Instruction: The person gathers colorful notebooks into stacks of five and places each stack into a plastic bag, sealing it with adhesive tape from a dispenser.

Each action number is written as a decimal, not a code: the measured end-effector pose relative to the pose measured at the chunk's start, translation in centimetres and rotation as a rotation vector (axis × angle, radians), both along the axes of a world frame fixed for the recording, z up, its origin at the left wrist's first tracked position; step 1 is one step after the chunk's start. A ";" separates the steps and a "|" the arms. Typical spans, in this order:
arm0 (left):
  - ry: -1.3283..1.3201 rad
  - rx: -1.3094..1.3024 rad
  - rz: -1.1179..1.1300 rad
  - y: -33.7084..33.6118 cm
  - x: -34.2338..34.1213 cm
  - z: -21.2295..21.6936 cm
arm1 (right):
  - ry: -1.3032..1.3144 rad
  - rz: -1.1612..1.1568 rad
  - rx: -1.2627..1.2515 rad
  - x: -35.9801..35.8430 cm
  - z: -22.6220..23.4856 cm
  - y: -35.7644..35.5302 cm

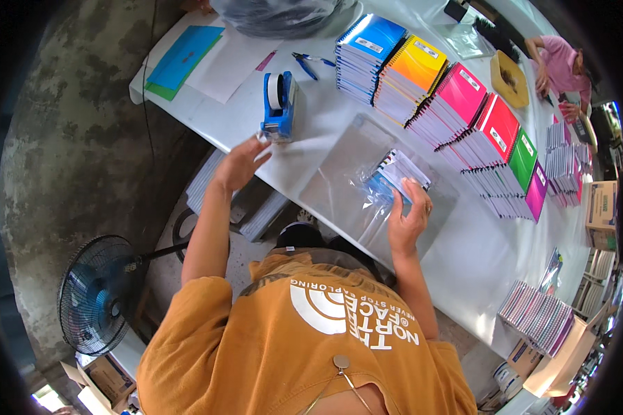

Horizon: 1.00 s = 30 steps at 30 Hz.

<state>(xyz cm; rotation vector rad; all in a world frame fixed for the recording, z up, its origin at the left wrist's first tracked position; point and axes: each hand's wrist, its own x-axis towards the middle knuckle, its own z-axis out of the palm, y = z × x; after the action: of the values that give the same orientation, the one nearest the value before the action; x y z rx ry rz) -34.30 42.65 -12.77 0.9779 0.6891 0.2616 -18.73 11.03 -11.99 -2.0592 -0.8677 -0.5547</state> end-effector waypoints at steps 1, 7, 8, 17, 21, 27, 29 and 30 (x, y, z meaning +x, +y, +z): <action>0.072 0.055 0.040 -0.6 -0.8 -0.5 | -0.009 0.010 0.005 0.0 0.1 0.0; 0.390 0.955 0.540 -2.7 3.8 4.2 | -0.023 0.073 0.066 0.9 -0.6 -0.3; 0.160 0.727 0.365 -5.8 5.7 6.4 | -0.026 0.066 0.056 0.8 -0.7 -0.3; 0.309 0.323 -0.240 -20.4 10.1 5.2 | 0.123 0.092 0.135 -0.6 0.4 -0.7; 0.193 0.205 -0.303 -19.5 9.4 3.9 | 0.137 0.135 -0.084 0.0 1.3 -0.6; 0.379 0.945 -0.378 -17.0 8.7 -4.0 | 0.130 0.148 -0.372 2.1 7.1 0.1; 0.329 0.915 -0.533 -18.0 7.6 -3.2 | 0.303 0.117 -0.419 3.4 6.4 2.1; 0.316 0.619 -0.822 -17.9 7.5 -2.1 | 0.441 0.113 -0.440 3.7 6.0 2.4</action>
<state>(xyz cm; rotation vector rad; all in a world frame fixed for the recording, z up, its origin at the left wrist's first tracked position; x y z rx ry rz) -26.84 24.76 -14.92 1.8339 0.4347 -0.4438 -14.99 13.47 -5.99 -2.3731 -0.8815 0.1732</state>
